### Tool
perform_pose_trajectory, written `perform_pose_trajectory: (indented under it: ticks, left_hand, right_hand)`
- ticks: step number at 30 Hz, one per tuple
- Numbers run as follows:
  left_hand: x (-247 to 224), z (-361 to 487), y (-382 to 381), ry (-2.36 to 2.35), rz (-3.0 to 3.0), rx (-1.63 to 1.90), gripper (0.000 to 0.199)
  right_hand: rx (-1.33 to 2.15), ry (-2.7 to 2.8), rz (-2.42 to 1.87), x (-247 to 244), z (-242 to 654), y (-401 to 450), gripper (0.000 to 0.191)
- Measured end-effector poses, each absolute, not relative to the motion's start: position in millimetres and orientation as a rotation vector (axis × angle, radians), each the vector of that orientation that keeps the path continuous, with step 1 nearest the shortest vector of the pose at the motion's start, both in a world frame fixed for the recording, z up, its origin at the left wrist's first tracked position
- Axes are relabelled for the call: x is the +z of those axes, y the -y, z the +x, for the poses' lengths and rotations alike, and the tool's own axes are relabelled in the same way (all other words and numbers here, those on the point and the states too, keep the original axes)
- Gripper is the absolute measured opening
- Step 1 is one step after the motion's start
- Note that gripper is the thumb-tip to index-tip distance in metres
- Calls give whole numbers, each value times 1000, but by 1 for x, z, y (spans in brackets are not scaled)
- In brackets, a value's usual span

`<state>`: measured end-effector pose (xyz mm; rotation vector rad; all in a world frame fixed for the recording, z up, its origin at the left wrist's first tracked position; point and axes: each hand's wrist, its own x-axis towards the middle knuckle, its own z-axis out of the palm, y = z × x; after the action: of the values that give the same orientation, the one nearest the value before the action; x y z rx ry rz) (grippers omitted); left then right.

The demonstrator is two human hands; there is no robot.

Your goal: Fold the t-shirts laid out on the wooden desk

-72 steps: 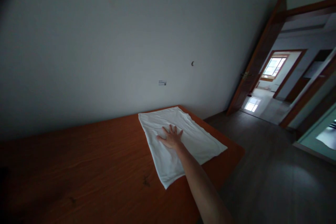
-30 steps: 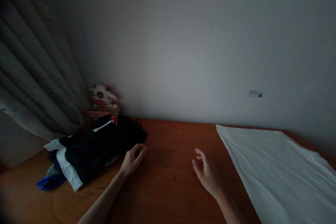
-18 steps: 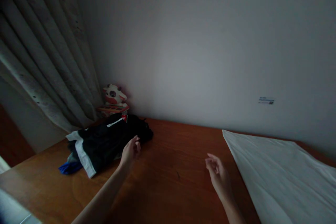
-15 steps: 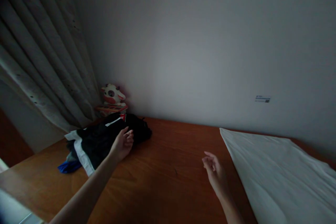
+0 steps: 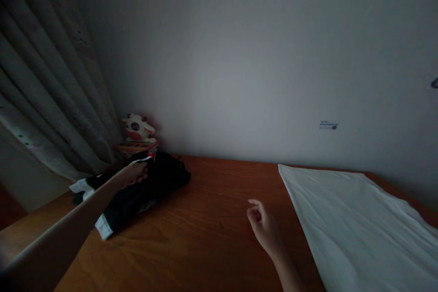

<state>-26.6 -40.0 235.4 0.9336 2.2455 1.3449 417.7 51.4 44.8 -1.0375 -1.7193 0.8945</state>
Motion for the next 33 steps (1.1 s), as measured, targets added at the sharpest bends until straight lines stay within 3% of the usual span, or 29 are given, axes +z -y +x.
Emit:
perform_pose_trajectory:
  ticks: [3,6,10,17,19,23,26,29,31,33]
  left_hand:
    - [246,-13,29,-2356,1174,1215,35]
    - [260,16,21,-2371,1523,1176,24]
    - [272,83,16,-2241,1930,1195,44]
    - [260,183,31,-1276,2226,742,51]
    - [243,194,36,-1153,2178,744,43]
    - [200,198,40,-1182,2193,800,30]
    - [171,190,41,-1412,2404,950,17]
    - [149,173,40,-1835,2515,980,50]
    - [138,160,37,-2048,2438,774,63]
    - [128,152,35,-2086,2362,568,38]
  right_hand:
    - [897,1732,-1046,47,416,-50,42]
    - [912,1739,-1047,49,415,-50,43]
    - [922,1679,-1019,51,413,-49,50]
    - [848,1730,-843,53,412,-34,96]
    - [832,1800,-848,52,409,-28,89]
    - [844,1892,-899,54,400,-23,51]
    - [917,1846,-877,56,396,-25,56]
    - [912,1775,-919,56,394,-29,73]
    - [866,1786,-943,55,394,-31,67]
    - [840,1835,-940,54,394,-31,53]
